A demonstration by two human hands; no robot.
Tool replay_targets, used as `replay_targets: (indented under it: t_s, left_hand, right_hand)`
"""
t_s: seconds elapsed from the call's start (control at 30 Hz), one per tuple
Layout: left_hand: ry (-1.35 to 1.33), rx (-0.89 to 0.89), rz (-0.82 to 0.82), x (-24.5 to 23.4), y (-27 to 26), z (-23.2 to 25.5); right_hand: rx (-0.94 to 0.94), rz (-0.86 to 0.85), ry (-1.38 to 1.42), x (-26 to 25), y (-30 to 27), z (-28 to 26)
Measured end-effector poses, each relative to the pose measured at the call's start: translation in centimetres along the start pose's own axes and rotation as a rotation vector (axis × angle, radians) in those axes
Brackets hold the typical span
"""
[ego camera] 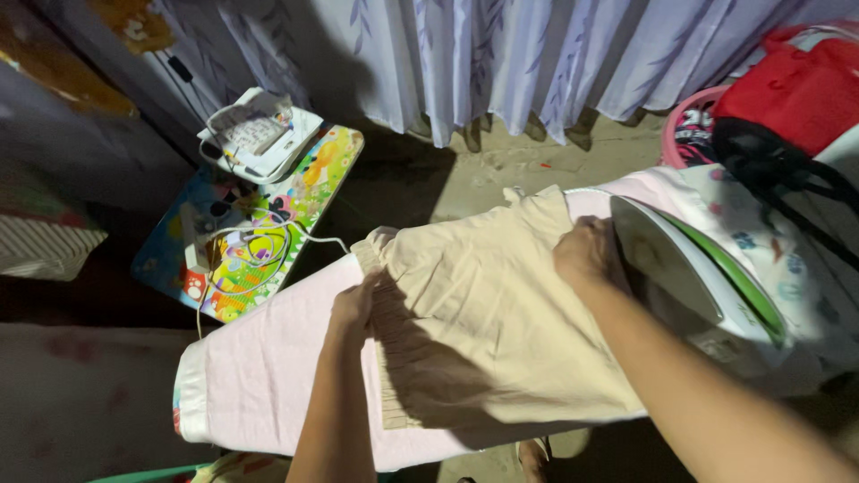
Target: The person irons a pair of beige shorts on a pink ironing board. They repeatedly smooth the fabric, use a green and white iron to press the garment, and reposition the shorts to cover different areas.
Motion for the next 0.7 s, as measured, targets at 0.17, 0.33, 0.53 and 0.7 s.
replay_targets:
  t_s: [0.17, 0.33, 0.53, 0.7]
  left_hand:
    - [0.086, 0.477, 0.198, 0.1, -0.3, 1.8]
    - [0.157, 0.465, 0.344, 0.5, -3.3, 1.8]
    - [0.231, 0.451, 0.197, 2.6, -7.5, 1.1]
    - [0.459, 0.472, 0.271, 2.7, -10.4, -1.7]
  right_hand:
    - [0.202, -0.197, -0.042, 0.7, 3.2, -0.6]
    - [0.0, 0.046, -0.148, 0.3, 3.5, -2.6]
    - [-0.466, 0.049, 0.072, 1.9, -10.0, -10.3]
    - [-0.781, -0.159, -0.3, 5.2, -17.3, -10.9]
Point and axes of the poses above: each hand's wrist, its own y-axis towards the middle knuckle, its own x-axis out of the palm, z = x × y, the point moved 5 cm from there along y, towards the middle knuckle, and after that the axes turned 14 degrees about -z, right-handed, at the moved point
